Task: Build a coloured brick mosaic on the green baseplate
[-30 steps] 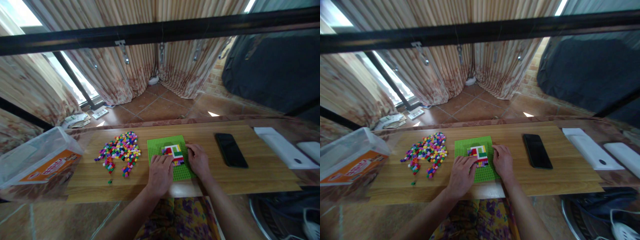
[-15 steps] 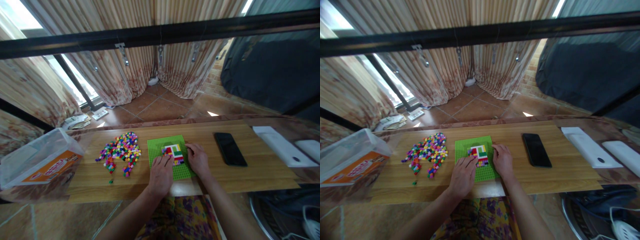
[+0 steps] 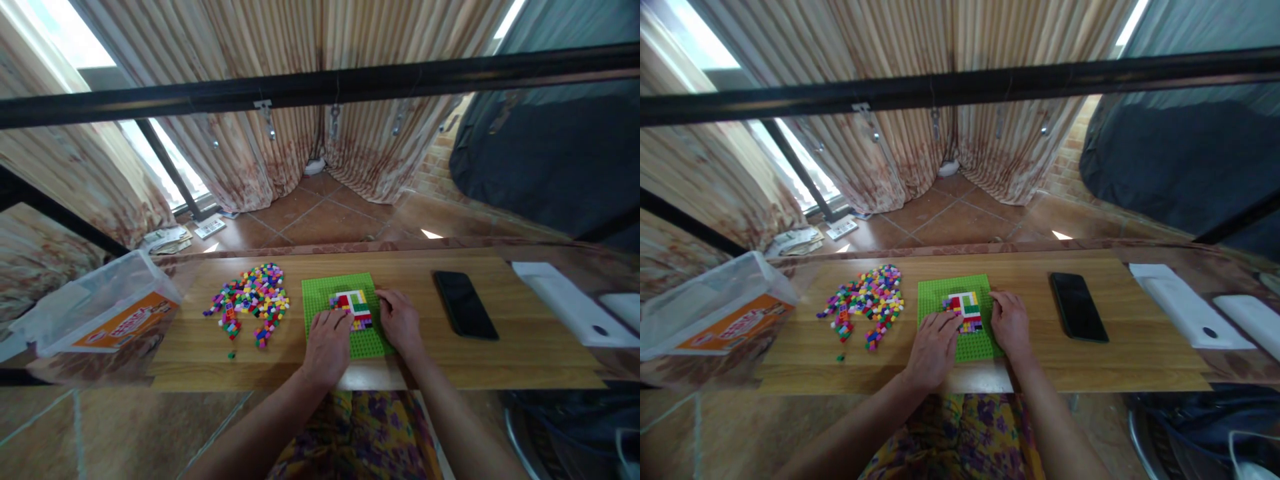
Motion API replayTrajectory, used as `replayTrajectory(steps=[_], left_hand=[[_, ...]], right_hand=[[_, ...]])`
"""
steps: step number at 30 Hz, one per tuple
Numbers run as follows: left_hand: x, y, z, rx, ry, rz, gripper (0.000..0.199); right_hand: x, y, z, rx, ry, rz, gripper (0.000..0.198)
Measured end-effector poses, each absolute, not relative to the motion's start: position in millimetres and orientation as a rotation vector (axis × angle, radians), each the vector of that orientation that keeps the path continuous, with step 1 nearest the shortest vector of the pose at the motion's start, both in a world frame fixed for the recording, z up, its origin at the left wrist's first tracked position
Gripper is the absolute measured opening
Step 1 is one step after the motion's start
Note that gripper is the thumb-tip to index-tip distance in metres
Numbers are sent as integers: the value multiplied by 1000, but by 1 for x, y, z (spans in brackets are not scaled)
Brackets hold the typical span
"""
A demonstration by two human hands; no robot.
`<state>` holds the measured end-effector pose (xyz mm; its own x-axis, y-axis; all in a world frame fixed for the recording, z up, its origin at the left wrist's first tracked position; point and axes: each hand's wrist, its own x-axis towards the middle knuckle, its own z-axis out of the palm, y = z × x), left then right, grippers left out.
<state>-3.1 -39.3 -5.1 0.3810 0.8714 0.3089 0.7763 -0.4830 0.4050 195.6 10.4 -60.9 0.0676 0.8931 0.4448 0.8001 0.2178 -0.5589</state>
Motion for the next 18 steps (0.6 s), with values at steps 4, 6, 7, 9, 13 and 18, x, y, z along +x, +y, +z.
replayTrajectory(steps=[4,6,7,9,13,18], left_hand=[[-14,-46,-8,2368,1384,840,35],[-21,-49,-10,2316,1395,895,38],[-25,-49,-12,2286,1423,912,39],[-33,-50,-16,2236,1488,927,40],[-42,-52,-24,2212,1541,897,38],[-44,-61,-28,2223,1530,857,38]], right_hand=[[196,11,-60,-1587,-1736,144,28],[196,11,-59,-1587,-1736,144,28],[196,11,-59,-1587,-1737,145,28],[196,10,-59,-1585,-1740,150,28],[197,9,-59,-1577,-1724,165,27],[195,6,-44,-1614,-1575,386,29]])
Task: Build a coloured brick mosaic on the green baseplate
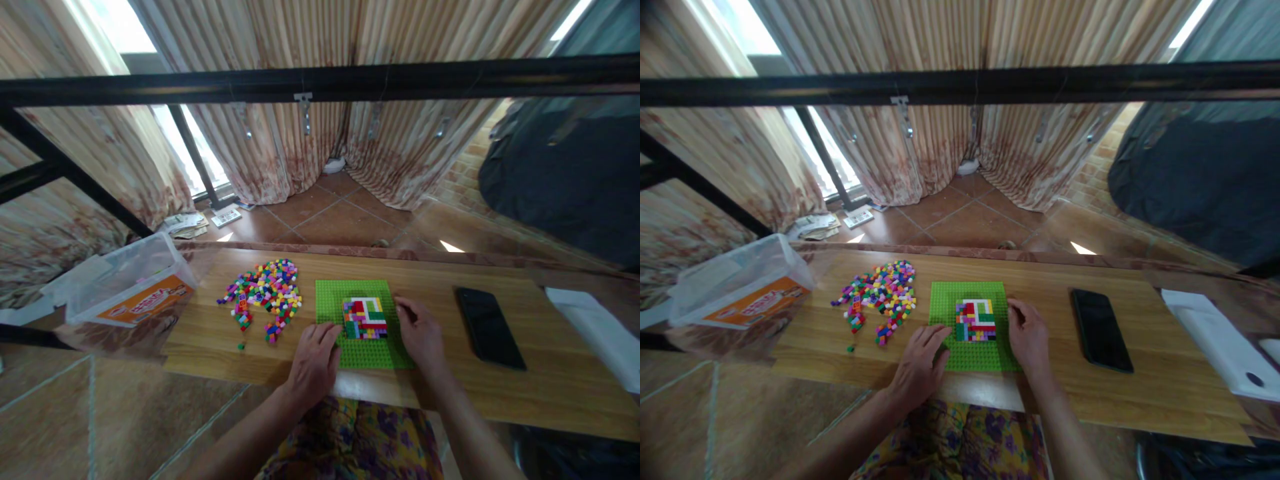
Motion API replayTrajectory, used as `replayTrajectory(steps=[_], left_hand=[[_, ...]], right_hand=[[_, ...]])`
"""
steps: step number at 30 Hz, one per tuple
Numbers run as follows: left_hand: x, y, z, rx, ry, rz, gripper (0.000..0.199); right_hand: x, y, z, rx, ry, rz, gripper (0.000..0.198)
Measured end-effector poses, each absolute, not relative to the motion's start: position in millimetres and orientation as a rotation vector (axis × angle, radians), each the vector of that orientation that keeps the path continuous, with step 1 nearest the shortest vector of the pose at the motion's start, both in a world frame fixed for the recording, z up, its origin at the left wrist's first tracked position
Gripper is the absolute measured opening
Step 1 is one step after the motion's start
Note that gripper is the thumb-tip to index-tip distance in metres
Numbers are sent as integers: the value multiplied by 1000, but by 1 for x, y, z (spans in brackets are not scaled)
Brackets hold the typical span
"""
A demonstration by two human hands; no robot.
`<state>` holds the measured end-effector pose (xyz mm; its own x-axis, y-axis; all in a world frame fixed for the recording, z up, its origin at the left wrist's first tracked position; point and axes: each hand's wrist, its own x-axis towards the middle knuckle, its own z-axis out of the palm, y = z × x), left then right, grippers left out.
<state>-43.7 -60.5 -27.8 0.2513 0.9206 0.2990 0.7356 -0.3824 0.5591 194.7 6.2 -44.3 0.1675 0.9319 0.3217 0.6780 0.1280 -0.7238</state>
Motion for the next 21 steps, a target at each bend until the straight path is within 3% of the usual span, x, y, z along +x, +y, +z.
replayTrajectory(steps=[4,10,21], left_hand=[[-44,-63,-28,2203,1500,875,35],[-48,-68,-23,2151,1452,949,33],[-119,-105,-21,1982,1908,1084,32]], right_hand=[[171,-1,-22,-1608,-1587,462,45],[123,-14,-24,-1608,-1898,181,73],[146,18,-36,-1430,-2216,198,61]])
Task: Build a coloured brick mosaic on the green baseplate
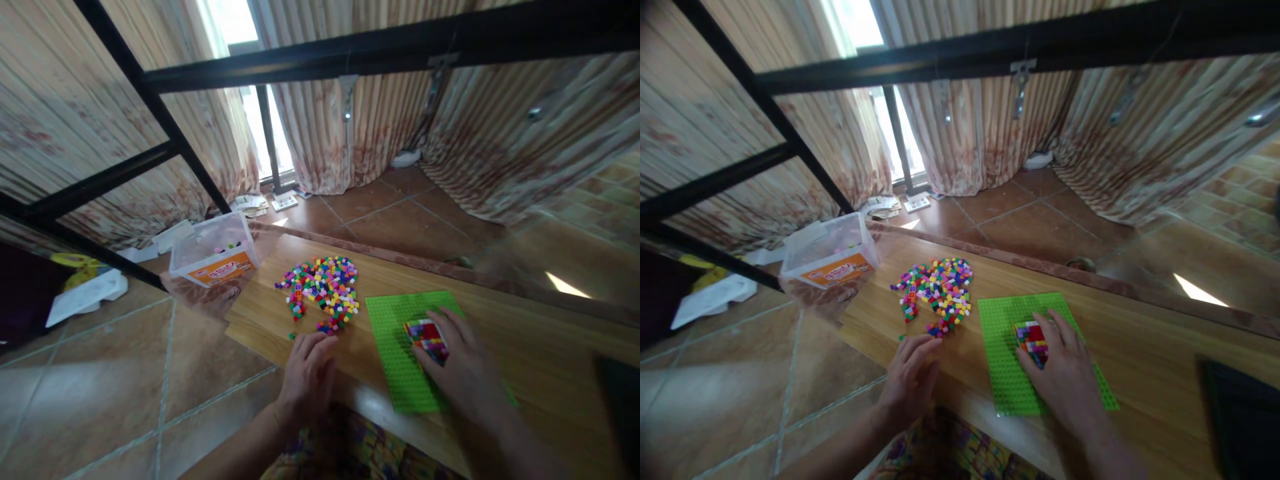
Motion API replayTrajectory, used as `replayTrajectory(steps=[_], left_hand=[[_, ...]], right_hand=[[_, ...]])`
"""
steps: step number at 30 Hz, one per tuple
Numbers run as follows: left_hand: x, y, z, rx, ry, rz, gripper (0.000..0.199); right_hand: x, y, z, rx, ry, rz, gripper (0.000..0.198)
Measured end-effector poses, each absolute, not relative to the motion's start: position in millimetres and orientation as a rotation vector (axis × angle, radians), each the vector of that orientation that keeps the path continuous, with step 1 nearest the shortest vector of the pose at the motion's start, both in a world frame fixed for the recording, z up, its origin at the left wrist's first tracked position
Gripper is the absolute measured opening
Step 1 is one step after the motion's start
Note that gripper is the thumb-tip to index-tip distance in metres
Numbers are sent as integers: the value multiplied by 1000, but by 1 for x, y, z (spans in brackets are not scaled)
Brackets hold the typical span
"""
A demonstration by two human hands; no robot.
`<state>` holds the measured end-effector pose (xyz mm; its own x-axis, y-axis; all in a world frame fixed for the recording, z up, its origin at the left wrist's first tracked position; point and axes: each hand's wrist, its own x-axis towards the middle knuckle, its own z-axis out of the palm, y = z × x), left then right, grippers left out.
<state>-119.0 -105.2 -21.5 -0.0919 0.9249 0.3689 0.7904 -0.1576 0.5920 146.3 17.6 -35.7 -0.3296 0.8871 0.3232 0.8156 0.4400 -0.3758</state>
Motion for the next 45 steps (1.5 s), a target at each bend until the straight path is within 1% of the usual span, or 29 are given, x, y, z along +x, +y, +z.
replayTrajectory(steps=[2,3,6,8,11,14,20,22,25,29,34,38,42,45], left_hand=[[-135,-111,-22,1930,2051,1008,37],[-142,-113,-22,1911,2123,963,43],[-157,-115,-23,1878,2328,801,72],[-162,-112,-25,1848,2435,666,87],[-164,-104,-28,1822,2489,518,96],[-162,-93,-30,1826,2487,480,99],[-165,-75,-31,1865,2467,490,103],[-168,-69,-32,1884,2445,497,103],[-173,-60,-32,1906,2420,511,103],[-180,-48,-28,1944,2399,564,100],[-193,-39,-27,1873,2427,776,86],[-217,-18,-32,1699,2442,934,70],[-240,18,-30,1743,2211,903,65],[-247,45,-23,1897,1987,788,60]], right_hand=[[151,26,-34,-1404,-2279,212,60],[154,30,-34,-1393,-2310,217,60],[159,39,-33,-1340,-2404,257,63],[162,43,-32,-1297,-2455,297,66],[165,45,-28,-1230,-2524,326,67],[165,42,-21,-1146,-2616,340,69],[159,30,-10,-963,-2750,371,81],[154,28,-2,-943,-2797,401,81],[132,27,13,-964,-2828,533,71],[73,41,20,-1139,-2606,658,55],[-2,92,-9,-1300,-2224,607,60],[-32,129,-31,-1293,-2285,593,61],[-44,141,-41,-1168,-2399,602,58],[-50,141,-45,-1068,-2469,610,54]])
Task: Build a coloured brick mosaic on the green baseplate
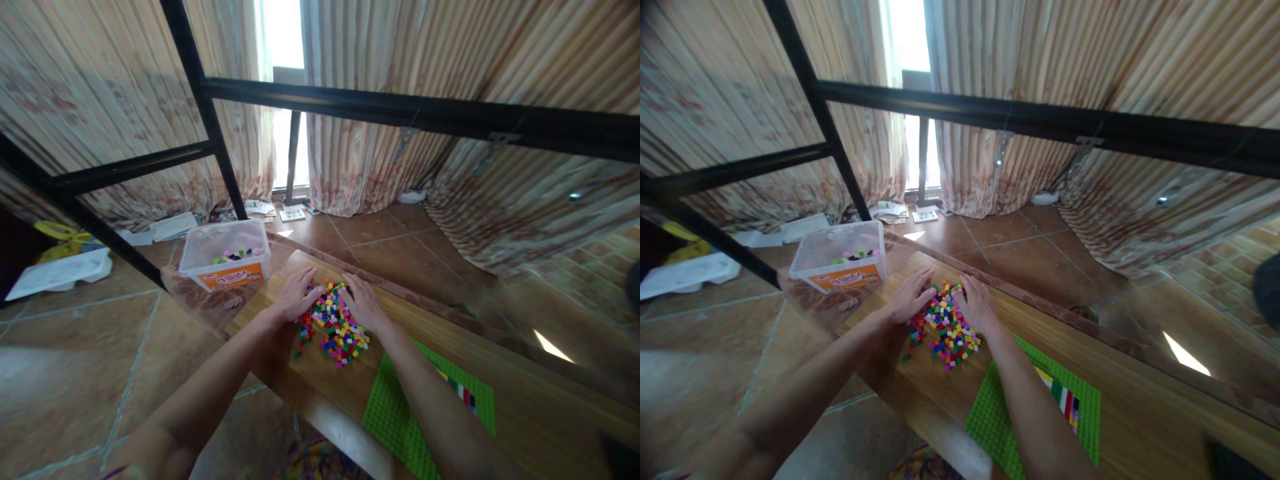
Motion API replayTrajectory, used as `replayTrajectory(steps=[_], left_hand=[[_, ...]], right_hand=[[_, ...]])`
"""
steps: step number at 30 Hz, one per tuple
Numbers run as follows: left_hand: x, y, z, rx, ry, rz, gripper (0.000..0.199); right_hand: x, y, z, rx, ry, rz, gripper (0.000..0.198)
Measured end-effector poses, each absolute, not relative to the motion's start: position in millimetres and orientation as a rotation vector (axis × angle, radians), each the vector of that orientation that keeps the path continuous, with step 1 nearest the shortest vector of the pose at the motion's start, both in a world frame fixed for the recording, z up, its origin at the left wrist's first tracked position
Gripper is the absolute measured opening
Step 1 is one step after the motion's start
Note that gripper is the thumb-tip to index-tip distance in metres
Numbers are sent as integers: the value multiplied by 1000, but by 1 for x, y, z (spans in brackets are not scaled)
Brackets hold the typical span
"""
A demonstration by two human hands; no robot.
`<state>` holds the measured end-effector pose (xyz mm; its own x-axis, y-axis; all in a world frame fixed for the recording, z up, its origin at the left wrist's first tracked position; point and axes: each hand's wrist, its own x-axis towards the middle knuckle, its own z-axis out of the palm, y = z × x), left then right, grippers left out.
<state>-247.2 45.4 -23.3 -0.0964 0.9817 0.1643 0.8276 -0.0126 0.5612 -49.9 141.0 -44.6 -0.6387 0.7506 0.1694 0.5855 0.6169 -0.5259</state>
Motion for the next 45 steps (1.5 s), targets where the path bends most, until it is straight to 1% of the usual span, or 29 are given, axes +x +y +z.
replayTrajectory(steps=[5,13,25,40,45], left_hand=[[-243,74,-20,2141,1702,658,53],[-243,70,-21,2128,1554,822,43],[-236,38,-9,1975,1565,822,45],[-232,10,-13,1901,1576,861,46],[-234,9,-11,1813,1648,975,48]], right_hand=[[-56,139,-48,-973,-2511,622,49],[-58,128,-49,-888,-2441,672,44],[-51,96,-47,-853,-2360,740,42],[-53,66,-32,-941,-2261,839,39],[-44,61,-23,-974,-2213,838,38]])
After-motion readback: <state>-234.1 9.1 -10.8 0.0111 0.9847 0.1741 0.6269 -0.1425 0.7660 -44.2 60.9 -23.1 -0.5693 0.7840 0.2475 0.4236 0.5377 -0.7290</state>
